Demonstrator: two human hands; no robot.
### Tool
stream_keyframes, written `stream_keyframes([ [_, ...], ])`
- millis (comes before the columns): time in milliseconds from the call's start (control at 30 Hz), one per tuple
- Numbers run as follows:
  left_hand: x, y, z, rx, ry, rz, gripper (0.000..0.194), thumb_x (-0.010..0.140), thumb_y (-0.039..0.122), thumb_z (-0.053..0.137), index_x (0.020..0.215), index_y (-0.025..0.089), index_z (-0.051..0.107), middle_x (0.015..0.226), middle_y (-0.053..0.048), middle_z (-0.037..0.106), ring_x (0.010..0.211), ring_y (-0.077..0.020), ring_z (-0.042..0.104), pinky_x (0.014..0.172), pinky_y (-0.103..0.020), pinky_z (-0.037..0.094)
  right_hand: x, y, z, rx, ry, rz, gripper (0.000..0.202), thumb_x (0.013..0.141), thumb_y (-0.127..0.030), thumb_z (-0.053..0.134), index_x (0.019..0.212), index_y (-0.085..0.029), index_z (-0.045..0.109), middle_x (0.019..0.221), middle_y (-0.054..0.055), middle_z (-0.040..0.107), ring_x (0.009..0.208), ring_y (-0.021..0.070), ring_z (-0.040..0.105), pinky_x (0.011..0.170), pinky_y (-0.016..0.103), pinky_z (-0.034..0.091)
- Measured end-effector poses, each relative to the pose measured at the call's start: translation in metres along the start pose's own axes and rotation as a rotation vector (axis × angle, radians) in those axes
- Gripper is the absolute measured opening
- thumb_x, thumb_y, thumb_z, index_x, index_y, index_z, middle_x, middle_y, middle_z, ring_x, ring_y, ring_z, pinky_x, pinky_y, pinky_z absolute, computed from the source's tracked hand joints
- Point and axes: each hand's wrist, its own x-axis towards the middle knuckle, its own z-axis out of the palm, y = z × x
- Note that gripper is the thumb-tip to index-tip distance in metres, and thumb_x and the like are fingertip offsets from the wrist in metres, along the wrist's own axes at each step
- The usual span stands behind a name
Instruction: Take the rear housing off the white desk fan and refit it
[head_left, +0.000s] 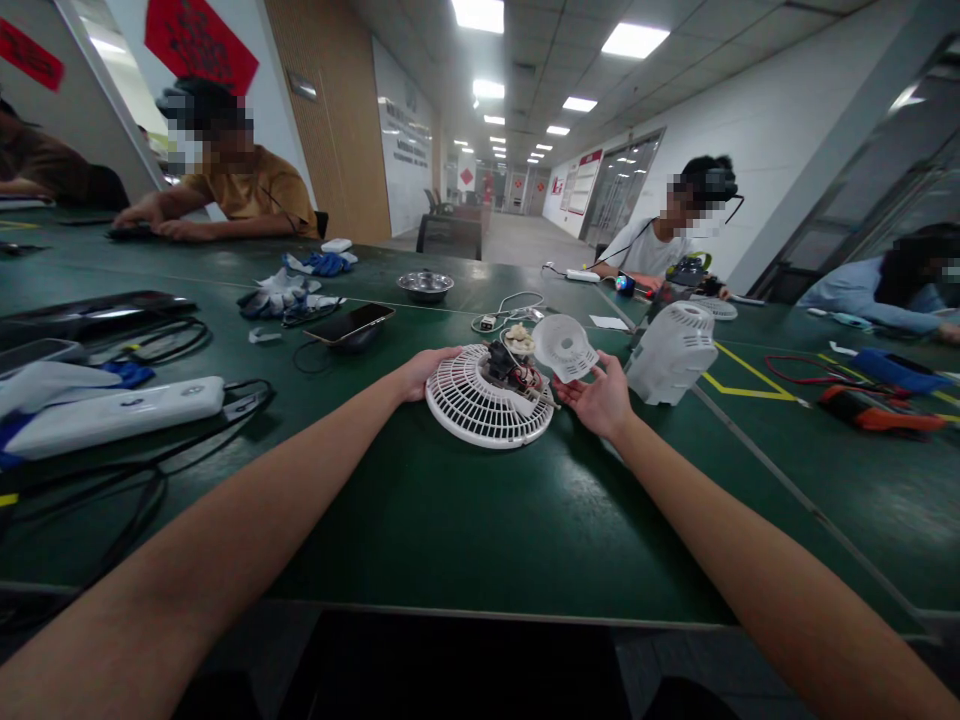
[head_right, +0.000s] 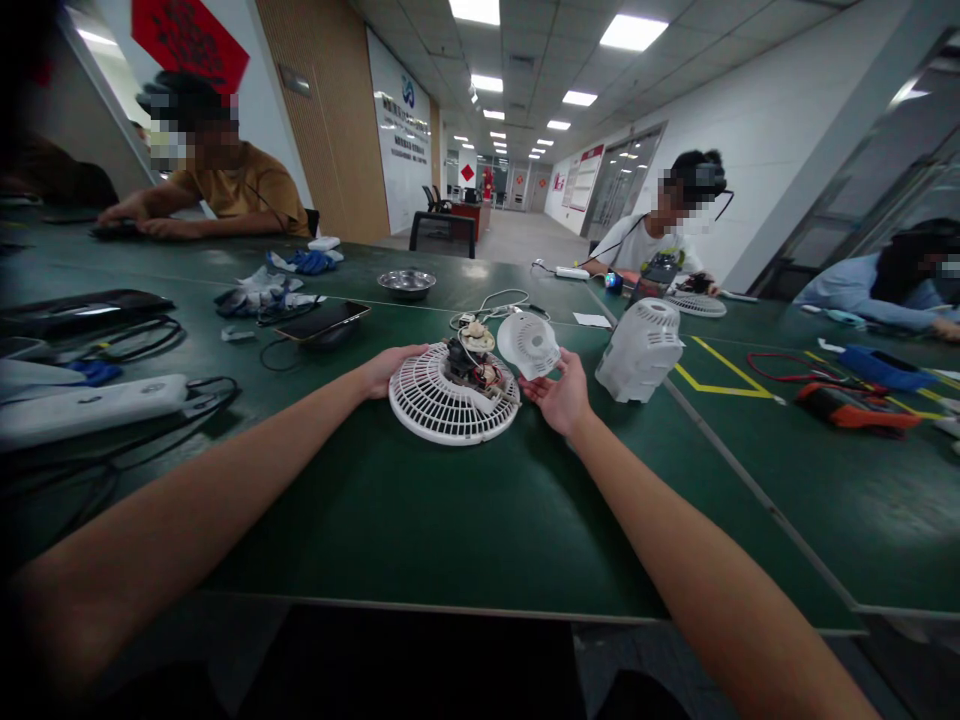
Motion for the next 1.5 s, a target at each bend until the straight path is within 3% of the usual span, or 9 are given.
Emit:
stream_keyframes([
  [167,0.001,0.000,-0.001,0.002,0.001,-0.001,0.025,0.100,0.018,0.052,0.116,0.005,0.065,0.096,-0.016,0.076,0.083,-0.0230,0.077,0.083,-0.037,0.064,-0.018,0.010,0.022,0.043,-0.095,-0.193,0.040,0.078,-0.048,0.063,0.111,-0.028,0.054,0.082,-0.001,0.068,0.072,0.0180,0.064,0.068,0.030,0.056],
  [367,-0.001,0.001,-0.002,-0.003,-0.009,-0.002,0.023,0.099,0.018,0.054,0.117,0.007,0.065,0.096,-0.016,0.076,0.084,-0.0228,0.077,0.084,-0.037,0.064,-0.023,0.019,0.021,-0.457,-0.252,-0.608,0.085,0.073,-0.040,0.080,0.145,-0.033,0.035,0.105,0.001,0.069,0.092,0.0226,0.067,0.090,0.043,0.057],
  [567,-0.003,0.002,0.003,0.004,0.008,-0.003,0.027,0.098,0.018,0.056,0.121,0.006,0.065,0.098,-0.017,0.076,0.086,-0.0240,0.077,0.085,-0.038,0.063,-0.026,0.013,0.016,-0.764,-0.239,-0.739,0.092,0.079,-0.044,0.075,0.154,-0.031,0.025,0.121,0.009,0.066,0.102,0.0280,0.067,0.093,0.050,0.059],
  [800,-0.004,0.001,0.008,0.002,0.049,0.033,0.017,0.097,0.014,0.055,0.106,0.007,0.068,0.092,-0.015,0.076,0.079,-0.0219,0.076,0.080,-0.036,0.064,-0.030,0.011,0.023,-0.945,-0.231,-0.837,0.081,0.076,-0.036,0.074,0.148,-0.030,0.038,0.127,0.010,0.063,0.103,0.0284,0.066,0.091,0.051,0.059],
  [933,-0.003,0.000,0.007,0.164,0.114,0.186,0.016,0.092,0.013,0.061,0.105,0.009,0.069,0.097,-0.015,0.075,0.085,-0.0221,0.074,0.086,-0.037,0.061,-0.031,0.010,0.022,-0.955,-0.205,-0.847,0.080,0.076,-0.035,0.072,0.149,-0.027,0.038,0.132,0.012,0.061,0.102,0.0282,0.065,0.088,0.049,0.060],
  [1067,-0.012,0.002,0.012,0.590,0.268,0.544,0.026,0.083,0.017,0.073,0.109,0.017,0.070,0.133,-0.013,0.066,0.133,-0.0299,0.055,0.109,-0.042,0.047,-0.031,0.009,0.020,-0.996,-0.248,-0.885,0.081,0.079,-0.035,0.072,0.151,-0.027,0.036,0.144,0.013,0.055,0.115,0.0312,0.062,0.093,0.049,0.058],
  [1133,-0.022,0.004,0.021,0.746,0.210,0.681,0.026,0.085,0.023,0.071,0.111,0.021,0.072,0.149,-0.008,0.055,0.148,-0.0313,0.037,0.119,-0.045,0.035,-0.032,0.009,0.021,-1.027,-0.256,-0.892,0.082,0.079,-0.038,0.073,0.152,-0.028,0.035,0.147,0.013,0.053,0.120,0.0327,0.060,0.095,0.051,0.057],
  [1267,-0.043,0.006,0.042,0.757,-0.078,0.626,0.029,0.084,0.024,0.073,0.112,0.020,0.073,0.125,-0.010,0.071,0.135,-0.0335,0.053,0.114,-0.041,0.039,-0.033,0.010,0.024,-1.039,-0.213,-0.882,0.086,0.078,-0.043,0.077,0.152,-0.028,0.035,0.144,0.014,0.056,0.115,0.0323,0.064,0.093,0.052,0.058],
  [1500,-0.051,0.009,0.054,0.835,-0.108,0.647,0.049,0.064,0.021,0.089,0.110,0.018,0.072,0.122,-0.014,0.070,0.130,-0.0393,0.052,0.106,-0.042,0.043,-0.035,0.003,0.024,-1.055,-0.237,-0.895,0.087,0.075,-0.041,0.079,0.151,-0.029,0.038,0.141,0.012,0.060,0.109,0.0312,0.067,0.095,0.053,0.058],
])
